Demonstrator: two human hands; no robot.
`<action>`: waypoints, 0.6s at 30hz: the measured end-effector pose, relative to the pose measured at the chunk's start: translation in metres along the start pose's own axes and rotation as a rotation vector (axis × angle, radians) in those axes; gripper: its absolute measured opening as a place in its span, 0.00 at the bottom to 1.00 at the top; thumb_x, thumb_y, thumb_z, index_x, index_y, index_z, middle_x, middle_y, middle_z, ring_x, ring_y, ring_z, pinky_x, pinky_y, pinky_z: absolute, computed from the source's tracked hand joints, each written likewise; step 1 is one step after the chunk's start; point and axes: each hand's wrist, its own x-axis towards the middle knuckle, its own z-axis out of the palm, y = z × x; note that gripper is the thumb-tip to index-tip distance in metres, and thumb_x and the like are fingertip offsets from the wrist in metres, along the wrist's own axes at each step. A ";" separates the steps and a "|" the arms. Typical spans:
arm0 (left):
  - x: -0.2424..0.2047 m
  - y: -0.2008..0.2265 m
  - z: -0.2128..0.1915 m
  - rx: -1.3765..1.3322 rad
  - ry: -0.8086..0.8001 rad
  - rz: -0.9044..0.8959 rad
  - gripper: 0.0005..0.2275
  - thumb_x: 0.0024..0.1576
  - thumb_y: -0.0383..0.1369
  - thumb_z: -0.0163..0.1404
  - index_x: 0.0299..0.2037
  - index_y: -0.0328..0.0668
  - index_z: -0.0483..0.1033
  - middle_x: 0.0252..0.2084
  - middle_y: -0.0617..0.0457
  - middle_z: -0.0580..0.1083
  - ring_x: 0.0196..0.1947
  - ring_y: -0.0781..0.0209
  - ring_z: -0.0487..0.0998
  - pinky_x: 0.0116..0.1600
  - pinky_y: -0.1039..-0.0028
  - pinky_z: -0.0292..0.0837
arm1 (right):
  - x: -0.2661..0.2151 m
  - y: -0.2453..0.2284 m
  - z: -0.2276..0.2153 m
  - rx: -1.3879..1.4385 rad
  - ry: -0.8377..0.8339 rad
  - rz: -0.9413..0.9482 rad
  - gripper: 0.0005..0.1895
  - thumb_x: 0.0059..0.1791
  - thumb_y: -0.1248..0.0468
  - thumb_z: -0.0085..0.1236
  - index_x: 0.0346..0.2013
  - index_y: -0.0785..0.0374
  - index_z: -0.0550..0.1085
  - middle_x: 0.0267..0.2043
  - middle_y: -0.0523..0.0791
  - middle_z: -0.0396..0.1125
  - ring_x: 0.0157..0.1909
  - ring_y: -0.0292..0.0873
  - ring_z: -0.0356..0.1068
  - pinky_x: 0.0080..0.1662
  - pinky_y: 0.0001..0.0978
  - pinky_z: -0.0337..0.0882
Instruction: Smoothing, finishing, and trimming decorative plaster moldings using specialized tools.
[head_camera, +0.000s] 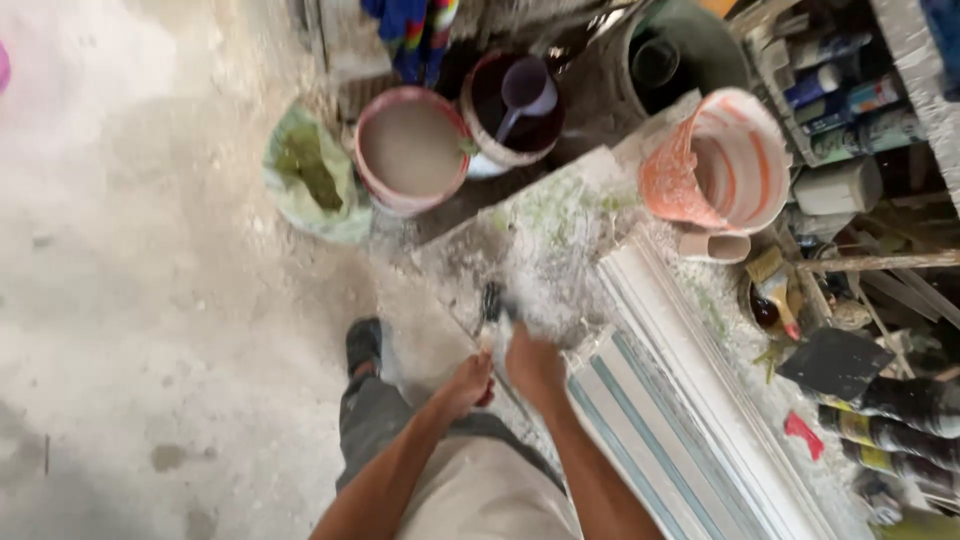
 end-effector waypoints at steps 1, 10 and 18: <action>0.007 0.011 -0.004 -0.012 -0.010 -0.003 0.27 0.67 0.59 0.31 0.29 0.44 0.64 0.17 0.56 0.61 0.12 0.64 0.60 0.17 0.69 0.55 | 0.001 -0.010 -0.012 0.026 -0.036 0.019 0.18 0.54 0.58 0.45 0.57 0.59 0.68 0.41 0.59 0.74 0.44 0.65 0.75 0.45 0.62 0.74; -0.004 0.019 -0.008 0.014 0.013 -0.083 0.23 0.66 0.56 0.33 0.31 0.47 0.66 0.20 0.55 0.65 0.14 0.63 0.63 0.19 0.68 0.57 | -0.011 -0.017 -0.022 0.003 0.029 -0.017 0.18 0.52 0.58 0.48 0.55 0.61 0.68 0.42 0.61 0.72 0.45 0.67 0.74 0.46 0.62 0.73; 0.004 0.001 -0.016 0.048 -0.063 -0.038 0.27 0.68 0.55 0.30 0.33 0.39 0.69 0.20 0.52 0.67 0.14 0.62 0.65 0.19 0.69 0.60 | -0.013 -0.025 -0.017 -0.002 -0.041 -0.070 0.18 0.52 0.55 0.51 0.54 0.59 0.68 0.46 0.60 0.71 0.47 0.66 0.73 0.47 0.61 0.73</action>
